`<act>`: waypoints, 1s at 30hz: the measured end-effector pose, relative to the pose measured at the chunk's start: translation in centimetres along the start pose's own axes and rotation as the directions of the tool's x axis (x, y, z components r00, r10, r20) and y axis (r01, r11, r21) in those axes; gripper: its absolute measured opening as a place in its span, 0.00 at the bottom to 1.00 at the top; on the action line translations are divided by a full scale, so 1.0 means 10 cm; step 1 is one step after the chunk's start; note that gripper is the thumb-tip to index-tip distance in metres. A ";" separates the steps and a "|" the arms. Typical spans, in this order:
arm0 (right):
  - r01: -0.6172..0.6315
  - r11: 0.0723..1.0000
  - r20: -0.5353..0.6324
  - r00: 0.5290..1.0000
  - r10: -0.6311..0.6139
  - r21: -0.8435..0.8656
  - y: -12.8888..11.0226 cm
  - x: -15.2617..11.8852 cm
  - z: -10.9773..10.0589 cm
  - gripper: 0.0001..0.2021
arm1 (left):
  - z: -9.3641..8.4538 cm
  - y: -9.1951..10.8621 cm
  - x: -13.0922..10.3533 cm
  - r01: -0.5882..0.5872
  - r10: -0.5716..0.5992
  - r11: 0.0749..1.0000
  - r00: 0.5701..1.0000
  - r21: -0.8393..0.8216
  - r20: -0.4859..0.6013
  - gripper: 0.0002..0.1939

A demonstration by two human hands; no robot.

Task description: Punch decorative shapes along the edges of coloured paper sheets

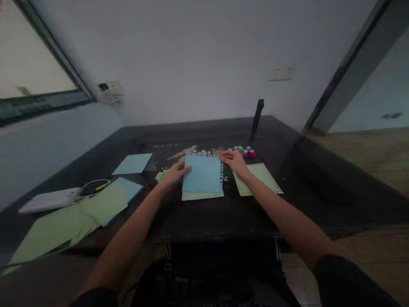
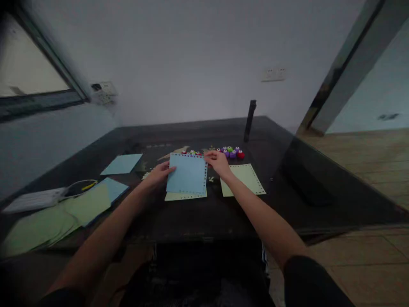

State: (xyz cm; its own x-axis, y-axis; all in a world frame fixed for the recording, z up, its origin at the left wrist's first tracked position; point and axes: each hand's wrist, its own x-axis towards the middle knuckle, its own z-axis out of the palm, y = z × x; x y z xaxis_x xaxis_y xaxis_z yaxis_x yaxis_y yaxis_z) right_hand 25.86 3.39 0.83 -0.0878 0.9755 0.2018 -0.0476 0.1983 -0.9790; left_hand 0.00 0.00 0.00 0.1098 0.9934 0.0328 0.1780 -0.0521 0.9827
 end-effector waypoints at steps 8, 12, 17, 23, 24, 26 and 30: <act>-0.058 0.993 -0.078 0.995 0.066 0.102 -0.09 0.02 -0.19 0.15 | 0.10 -0.02 -0.08 0.018 -0.026 0.998 0.987 0.056 0.157 0.14; -0.143 0.984 0.030 0.990 0.140 0.107 -0.11 -0.06 -0.13 0.16 | 0.10 0.00 -0.06 -0.050 0.049 0.995 0.999 0.081 0.021 0.14; -0.185 0.982 0.330 0.930 0.163 0.037 -0.07 -0.17 -0.01 0.13 | 0.14 0.01 -0.07 -0.107 0.107 0.994 0.993 0.007 -0.043 0.17; -0.144 0.986 0.325 0.931 0.163 -0.081 -0.01 -0.23 0.05 0.10 | 0.18 0.06 -0.11 -0.119 0.121 0.992 0.991 0.040 -0.050 0.15; -0.145 0.986 0.328 0.931 0.163 -0.078 -0.01 -0.24 0.05 0.10 | 0.19 0.07 -0.11 -0.118 0.121 0.992 0.992 0.051 -0.043 0.15; -0.149 0.986 0.326 0.930 0.167 -0.079 -0.01 -0.24 0.06 0.09 | 0.20 0.06 -0.10 -0.128 0.130 0.989 0.991 0.074 -0.030 0.15; -0.144 0.983 0.225 0.960 0.167 -0.113 -0.05 -0.21 0.01 0.07 | 0.20 0.00 -0.05 -0.193 0.206 0.970 0.975 0.150 -0.080 0.17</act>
State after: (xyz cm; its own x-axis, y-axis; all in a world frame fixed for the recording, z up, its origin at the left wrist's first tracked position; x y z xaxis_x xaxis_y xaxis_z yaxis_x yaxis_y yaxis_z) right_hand 25.94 1.18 0.94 -0.3165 0.9479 0.0370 0.0778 0.0648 -0.9949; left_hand 1.86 -0.71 -0.33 0.0657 0.9662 0.2491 0.2976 -0.2572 0.9194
